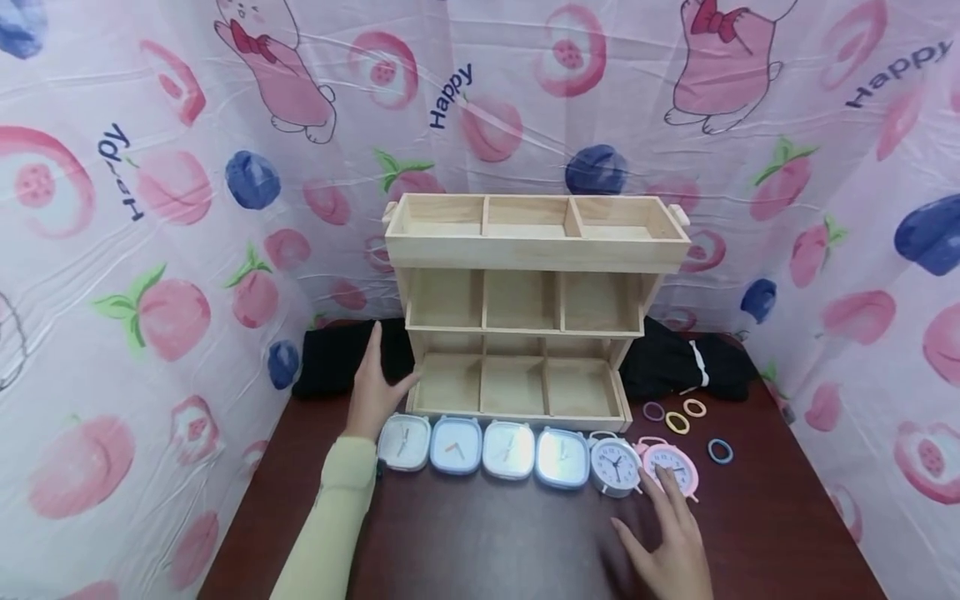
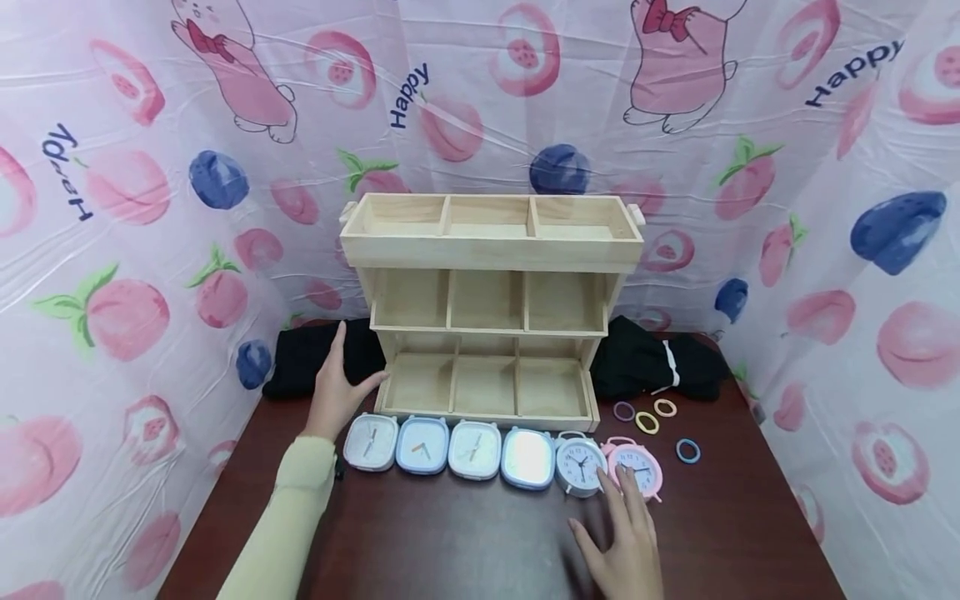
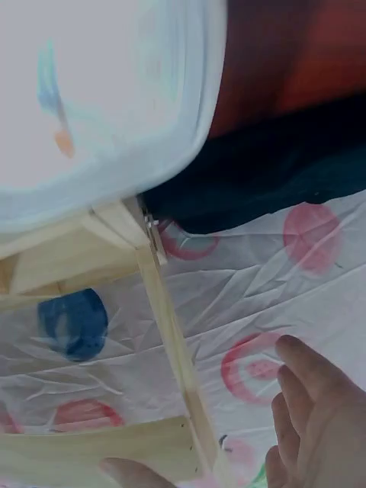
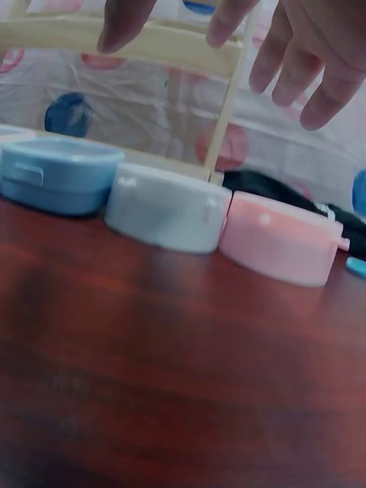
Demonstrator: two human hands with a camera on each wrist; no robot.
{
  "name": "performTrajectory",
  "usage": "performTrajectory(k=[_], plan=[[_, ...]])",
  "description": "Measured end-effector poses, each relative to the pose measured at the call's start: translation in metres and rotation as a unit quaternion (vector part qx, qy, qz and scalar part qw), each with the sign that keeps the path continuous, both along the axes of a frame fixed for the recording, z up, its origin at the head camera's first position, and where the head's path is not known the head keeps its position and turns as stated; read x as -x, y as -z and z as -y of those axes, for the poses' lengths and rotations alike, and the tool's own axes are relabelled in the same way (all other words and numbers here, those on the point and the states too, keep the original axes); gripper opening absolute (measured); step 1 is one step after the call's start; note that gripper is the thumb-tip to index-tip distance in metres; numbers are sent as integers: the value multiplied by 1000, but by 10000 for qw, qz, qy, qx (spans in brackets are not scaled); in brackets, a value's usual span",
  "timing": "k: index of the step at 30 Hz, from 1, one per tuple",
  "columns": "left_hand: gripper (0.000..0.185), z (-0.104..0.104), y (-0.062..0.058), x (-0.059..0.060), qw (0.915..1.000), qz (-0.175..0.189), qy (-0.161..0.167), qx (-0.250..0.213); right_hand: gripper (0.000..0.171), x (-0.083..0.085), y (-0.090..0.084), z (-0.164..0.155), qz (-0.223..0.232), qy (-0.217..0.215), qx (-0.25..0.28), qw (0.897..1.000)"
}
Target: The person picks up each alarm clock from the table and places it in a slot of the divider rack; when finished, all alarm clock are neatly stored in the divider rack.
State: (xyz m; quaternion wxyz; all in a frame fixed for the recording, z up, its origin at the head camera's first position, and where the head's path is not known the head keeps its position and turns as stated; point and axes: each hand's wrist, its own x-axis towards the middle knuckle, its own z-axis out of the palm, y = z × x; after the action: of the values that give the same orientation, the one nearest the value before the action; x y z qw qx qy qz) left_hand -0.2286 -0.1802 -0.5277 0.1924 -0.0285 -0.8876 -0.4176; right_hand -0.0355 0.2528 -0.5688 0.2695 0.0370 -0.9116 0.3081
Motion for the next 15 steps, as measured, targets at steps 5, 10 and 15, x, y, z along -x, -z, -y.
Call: performTrajectory(k=[5,10,15], plan=[[122,-2,-13,39,9989,194,365,-218,88,5,12,-7,68,205,68,9997],[125,-6,-20,60,9961,271,655,-519,87,10,20,-19,536,519,76,9972],[121,-13,-22,66,9900,198,851,-1109,92,17,27,-37,1108,563,-203,9920]])
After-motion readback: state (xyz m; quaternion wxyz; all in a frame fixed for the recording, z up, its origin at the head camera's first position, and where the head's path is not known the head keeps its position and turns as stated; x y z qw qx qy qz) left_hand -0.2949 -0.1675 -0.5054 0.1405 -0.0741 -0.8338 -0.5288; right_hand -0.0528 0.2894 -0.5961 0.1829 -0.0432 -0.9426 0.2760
